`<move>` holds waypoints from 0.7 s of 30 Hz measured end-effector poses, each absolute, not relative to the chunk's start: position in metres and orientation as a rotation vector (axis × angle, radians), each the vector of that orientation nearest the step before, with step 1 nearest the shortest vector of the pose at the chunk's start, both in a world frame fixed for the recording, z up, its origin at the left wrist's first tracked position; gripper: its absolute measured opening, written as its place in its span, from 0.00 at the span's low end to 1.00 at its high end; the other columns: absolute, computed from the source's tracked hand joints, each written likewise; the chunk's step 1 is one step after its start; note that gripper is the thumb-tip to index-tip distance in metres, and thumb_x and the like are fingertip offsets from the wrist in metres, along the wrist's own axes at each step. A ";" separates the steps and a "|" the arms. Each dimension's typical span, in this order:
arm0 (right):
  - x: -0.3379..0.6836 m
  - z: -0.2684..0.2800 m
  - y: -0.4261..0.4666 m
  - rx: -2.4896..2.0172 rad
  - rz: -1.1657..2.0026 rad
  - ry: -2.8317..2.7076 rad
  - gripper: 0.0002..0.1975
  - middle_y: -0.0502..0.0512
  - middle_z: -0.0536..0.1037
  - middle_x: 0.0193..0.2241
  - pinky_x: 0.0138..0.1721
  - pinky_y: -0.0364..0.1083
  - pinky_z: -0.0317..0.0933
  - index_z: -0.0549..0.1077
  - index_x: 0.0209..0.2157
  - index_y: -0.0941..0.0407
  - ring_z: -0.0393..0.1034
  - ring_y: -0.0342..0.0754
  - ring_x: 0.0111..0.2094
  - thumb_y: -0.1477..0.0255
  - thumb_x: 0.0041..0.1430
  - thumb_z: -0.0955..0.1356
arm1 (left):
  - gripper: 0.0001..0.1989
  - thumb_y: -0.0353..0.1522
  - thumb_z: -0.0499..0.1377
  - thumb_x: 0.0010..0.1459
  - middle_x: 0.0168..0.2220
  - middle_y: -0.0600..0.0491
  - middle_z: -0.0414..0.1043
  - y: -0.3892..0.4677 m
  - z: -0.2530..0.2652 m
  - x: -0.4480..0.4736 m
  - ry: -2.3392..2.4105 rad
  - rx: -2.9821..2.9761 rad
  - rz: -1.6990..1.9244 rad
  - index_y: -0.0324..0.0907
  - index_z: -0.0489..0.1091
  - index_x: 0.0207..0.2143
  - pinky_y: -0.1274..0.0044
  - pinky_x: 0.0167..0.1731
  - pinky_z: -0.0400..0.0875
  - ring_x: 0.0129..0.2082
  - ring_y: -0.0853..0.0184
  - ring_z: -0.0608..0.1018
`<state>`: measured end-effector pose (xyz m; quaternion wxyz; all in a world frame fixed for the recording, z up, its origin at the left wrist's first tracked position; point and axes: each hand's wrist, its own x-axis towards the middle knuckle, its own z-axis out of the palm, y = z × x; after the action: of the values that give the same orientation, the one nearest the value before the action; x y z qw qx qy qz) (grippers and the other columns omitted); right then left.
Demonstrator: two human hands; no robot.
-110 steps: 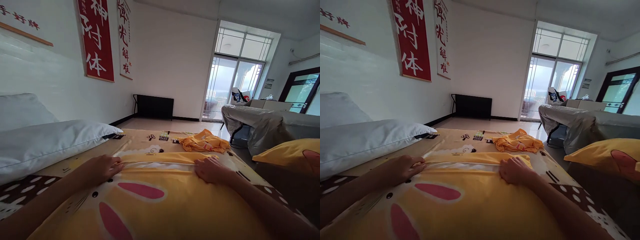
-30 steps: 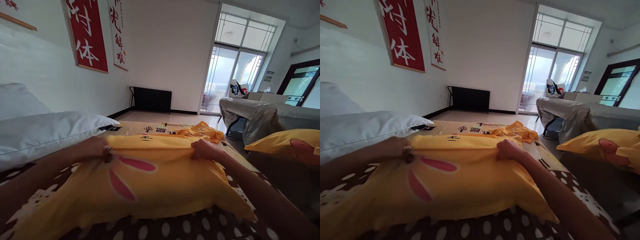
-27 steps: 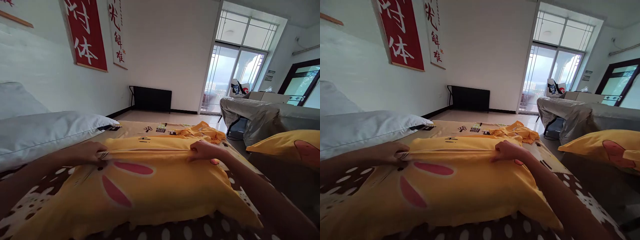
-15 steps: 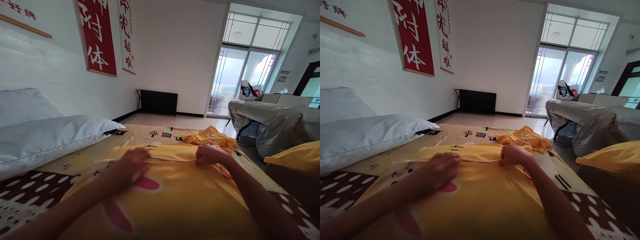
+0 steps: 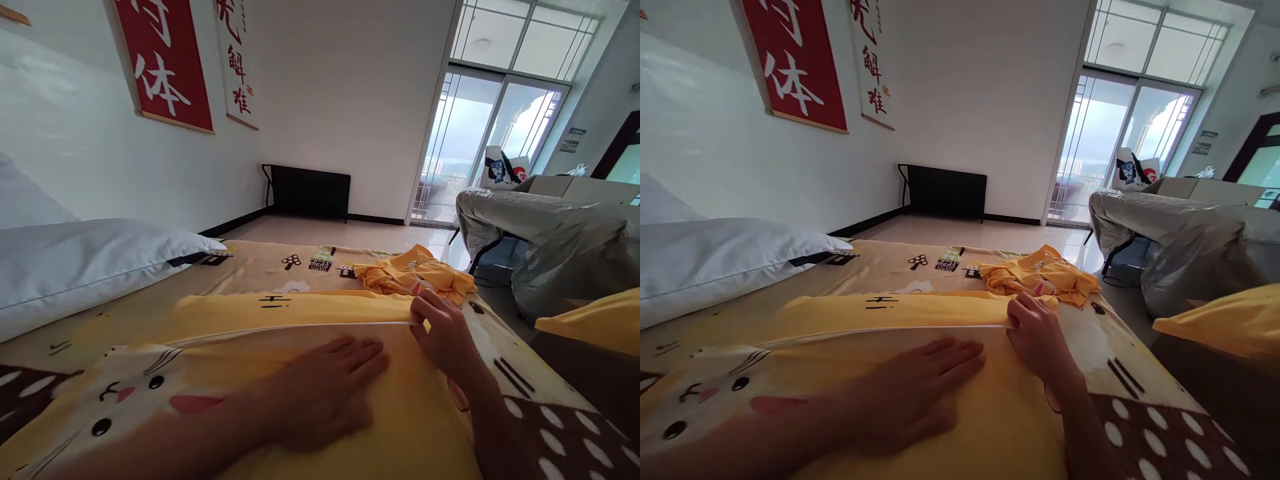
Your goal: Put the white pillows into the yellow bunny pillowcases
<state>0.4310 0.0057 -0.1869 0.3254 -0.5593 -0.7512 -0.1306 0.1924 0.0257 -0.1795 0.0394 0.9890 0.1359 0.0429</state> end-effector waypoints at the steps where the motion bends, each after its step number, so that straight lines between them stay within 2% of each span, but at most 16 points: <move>1: 0.432 -0.184 0.002 -1.450 -0.460 -1.911 0.07 0.50 0.67 0.25 0.30 0.42 0.53 0.61 0.22 0.55 0.59 0.44 0.27 0.81 0.48 0.61 | 0.31 0.46 0.44 0.62 0.64 0.46 0.49 0.027 -0.179 0.198 0.409 3.026 0.132 0.43 0.46 0.64 0.65 0.60 0.51 0.62 0.58 0.57; 4: 0.433 -0.179 -0.005 -1.394 -0.716 -1.764 0.07 0.51 0.70 0.27 0.32 0.43 0.55 0.66 0.28 0.55 0.64 0.45 0.29 0.81 0.50 0.61 | 0.32 0.46 0.46 0.61 0.63 0.45 0.51 0.034 -0.178 0.225 0.299 3.006 0.208 0.41 0.47 0.63 0.66 0.61 0.49 0.62 0.58 0.58; 7: 0.434 -0.181 -0.007 -1.330 -0.781 -1.707 0.12 0.52 0.74 0.30 0.35 0.43 0.58 0.70 0.33 0.56 0.67 0.46 0.32 0.83 0.48 0.61 | 0.28 0.45 0.49 0.60 0.60 0.44 0.58 0.047 -0.180 0.261 0.198 2.976 0.270 0.39 0.56 0.59 0.67 0.60 0.52 0.60 0.58 0.60; 11: 0.438 -0.185 -0.002 -1.215 -0.681 -1.674 0.12 0.51 0.76 0.30 0.37 0.44 0.60 0.72 0.32 0.55 0.68 0.45 0.32 0.83 0.48 0.61 | 0.26 0.45 0.56 0.54 0.55 0.47 0.65 0.056 -0.193 0.288 0.245 2.909 0.371 0.42 0.62 0.52 0.69 0.49 0.65 0.51 0.58 0.69; 15: 0.439 -0.188 0.006 -1.289 -0.462 -1.644 0.10 0.50 0.77 0.30 0.35 0.43 0.60 0.73 0.33 0.55 0.68 0.44 0.30 0.80 0.50 0.63 | 0.18 0.45 0.51 0.57 0.41 0.48 0.72 0.053 -0.208 0.282 0.387 3.014 0.437 0.41 0.69 0.39 0.67 0.43 0.65 0.42 0.58 0.73; 18: 0.437 -0.187 0.008 -1.358 -0.260 -1.577 0.10 0.49 0.78 0.31 0.31 0.42 0.59 0.74 0.34 0.54 0.68 0.42 0.28 0.77 0.50 0.65 | 0.20 0.41 0.44 0.62 0.30 0.49 0.73 0.051 -0.213 0.280 0.422 3.121 0.411 0.39 0.69 0.29 0.68 0.38 0.65 0.33 0.62 0.73; 21: 0.437 -0.186 0.007 -1.506 -0.202 -1.536 0.10 0.49 0.78 0.32 0.31 0.43 0.58 0.75 0.34 0.53 0.69 0.44 0.29 0.76 0.50 0.64 | 0.20 0.37 0.44 0.64 0.26 0.50 0.73 0.053 -0.214 0.285 0.351 3.188 0.424 0.39 0.70 0.26 0.69 0.39 0.64 0.30 0.64 0.74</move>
<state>0.4366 0.0069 -0.1857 0.4711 -0.6149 -0.6270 -0.0825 0.2854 0.0527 -0.2136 -0.0466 0.9843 0.1083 0.1310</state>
